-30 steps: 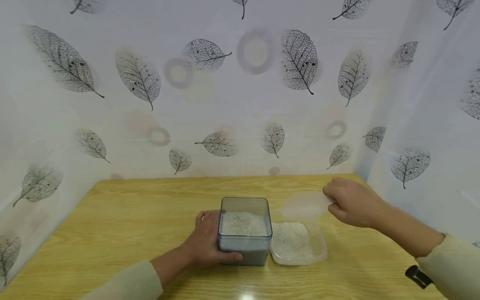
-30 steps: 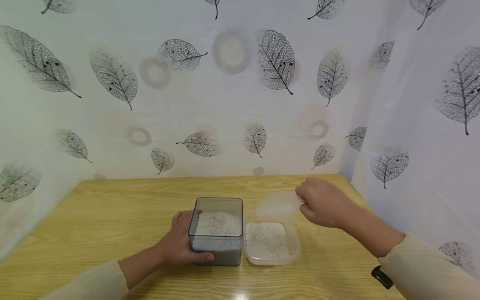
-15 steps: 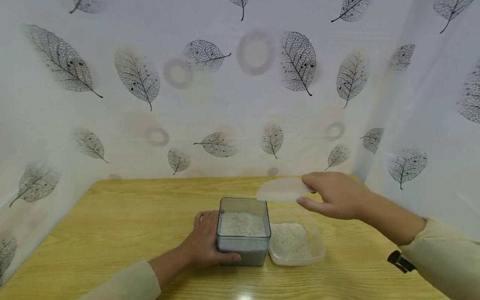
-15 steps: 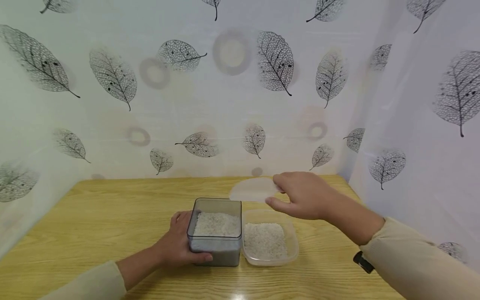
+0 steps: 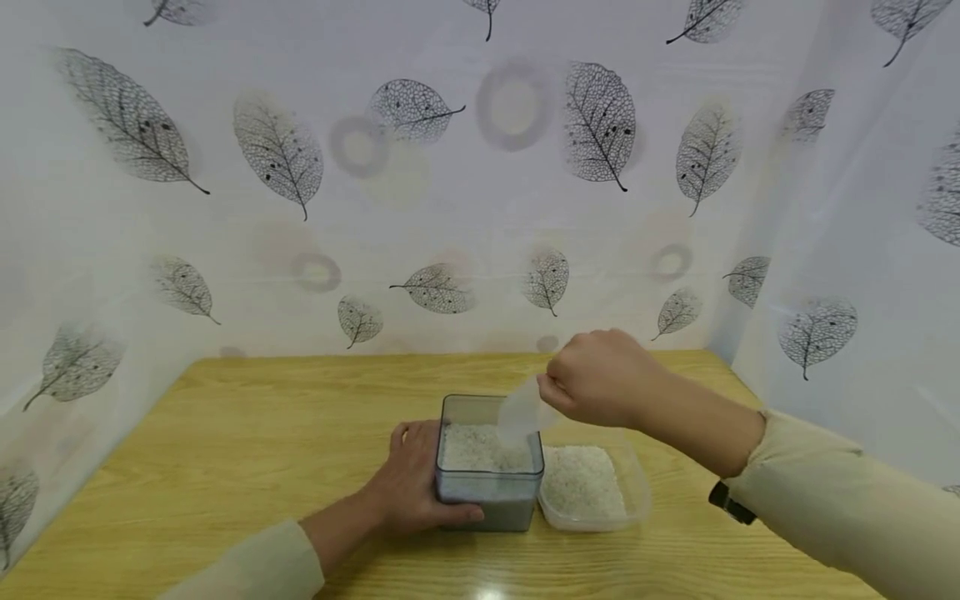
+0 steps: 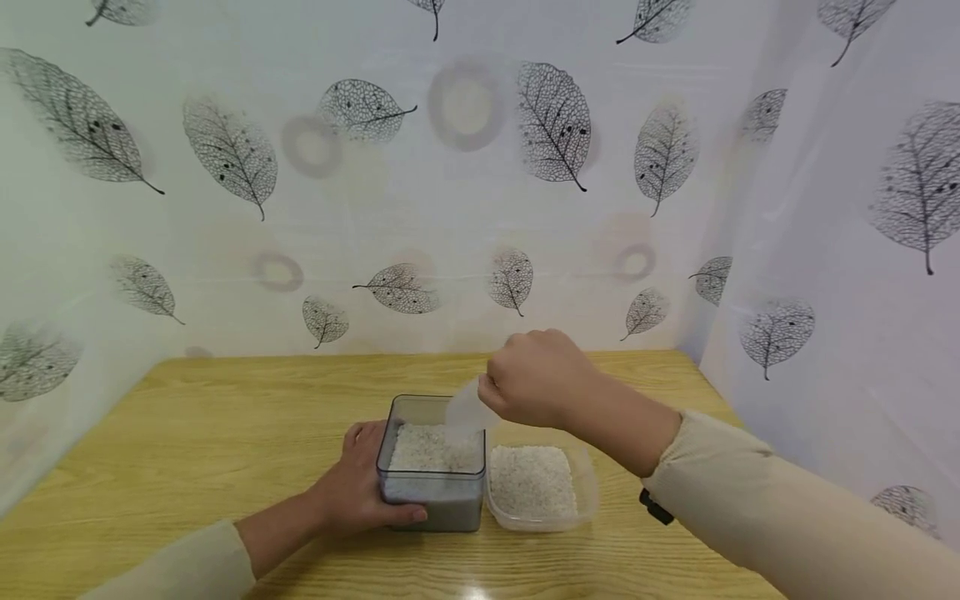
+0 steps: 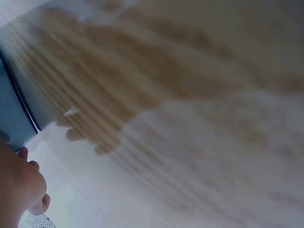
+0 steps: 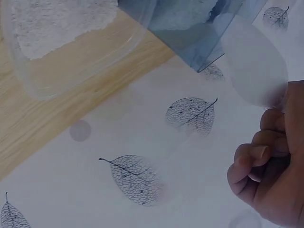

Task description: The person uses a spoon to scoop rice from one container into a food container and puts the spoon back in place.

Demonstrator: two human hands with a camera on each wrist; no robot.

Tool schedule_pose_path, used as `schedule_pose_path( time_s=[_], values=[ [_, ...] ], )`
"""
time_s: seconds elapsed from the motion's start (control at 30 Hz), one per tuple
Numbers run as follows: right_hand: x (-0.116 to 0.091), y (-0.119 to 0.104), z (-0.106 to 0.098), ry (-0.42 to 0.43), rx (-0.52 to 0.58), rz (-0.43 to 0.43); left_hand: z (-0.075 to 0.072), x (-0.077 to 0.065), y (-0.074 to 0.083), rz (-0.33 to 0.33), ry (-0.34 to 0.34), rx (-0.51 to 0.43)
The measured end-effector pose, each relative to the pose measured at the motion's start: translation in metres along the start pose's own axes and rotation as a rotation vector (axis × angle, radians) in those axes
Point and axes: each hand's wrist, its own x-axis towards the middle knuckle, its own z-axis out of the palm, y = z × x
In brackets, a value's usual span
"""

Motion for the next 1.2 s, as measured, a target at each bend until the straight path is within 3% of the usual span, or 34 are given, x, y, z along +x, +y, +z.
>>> schedule_pose_path(
  time_s=[0.27, 0.53, 0.73, 0.97, 1.2],
  values=[
    [0.024, -0.024, -0.007, -0.086, -0.176, -0.016, 0.000, 0.000, -0.001, -0.002, 0.000, -0.008],
    [0.039, -0.041, -0.006, -0.299, -0.217, -0.013, 0.001, 0.001, -0.001, 0.014, 0.012, -0.019],
    [0.035, -0.045, 0.005, -0.274, -0.225, -0.047, 0.001, 0.002, -0.001, 0.013, 0.010, -0.024],
    [0.024, -0.040, 0.025, -0.260, -0.108, -0.036, 0.002, 0.002, 0.000, 0.008, 0.006, -0.034],
    [0.010, -0.035, 0.045, -0.183, -0.072, -0.038, 0.001, 0.002, 0.000, -0.016, -0.018, -0.032]
  ],
)
